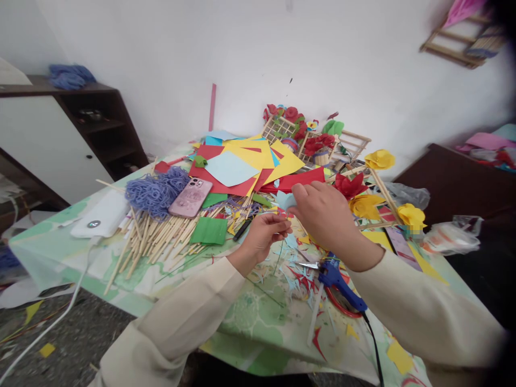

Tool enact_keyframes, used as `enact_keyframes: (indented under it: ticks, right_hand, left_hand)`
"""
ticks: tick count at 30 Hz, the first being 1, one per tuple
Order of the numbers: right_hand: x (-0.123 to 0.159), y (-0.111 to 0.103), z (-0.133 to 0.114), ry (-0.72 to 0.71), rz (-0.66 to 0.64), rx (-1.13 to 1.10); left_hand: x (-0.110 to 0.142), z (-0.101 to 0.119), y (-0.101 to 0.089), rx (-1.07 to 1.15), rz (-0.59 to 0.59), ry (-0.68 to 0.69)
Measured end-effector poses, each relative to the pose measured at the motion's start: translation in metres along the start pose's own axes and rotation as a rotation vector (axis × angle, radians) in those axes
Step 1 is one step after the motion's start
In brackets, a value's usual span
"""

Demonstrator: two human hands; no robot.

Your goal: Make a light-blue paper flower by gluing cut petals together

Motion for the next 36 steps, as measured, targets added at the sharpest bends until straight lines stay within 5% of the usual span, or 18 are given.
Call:
enact_keyframes:
  ticks: [12,16,24,29,36]
  right_hand:
    - [0.055,-0.026,-0.007,-0.028,0.490,-0.238]
    - [0.064,-0.004,-0.024,-0.103,0.450,-0.314]
    - [0.051,0.031,-0.019,0.001,0.256,-0.322]
    - [0.055,0.029,-0.015,-0.010,0.280,-0.358]
    - [0.092,0.032,-0.018,-0.014,0.527,-0.690]
  left_hand:
    - [-0.001,0.003,0.000,0.101,0.022,0.034]
    - [-0.003,0.000,0.000,0.197,0.034,0.022]
    - [-0.004,-0.003,0.005,0.194,-0.055,0.069]
    - [-0.001,0.001,0.006,0.052,-0.075,0.179]
    - [0.010,0.025,-0.001,-0.419,0.117,0.545]
Point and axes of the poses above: each hand's wrist, its own x-axis away from the middle knuckle, its own y-axis out of the palm, z = x × y, the point moved 5 cm from there along -x, towards the middle knuckle, and after that the axes turned 14 degrees about -x, right-handed, at the moved point
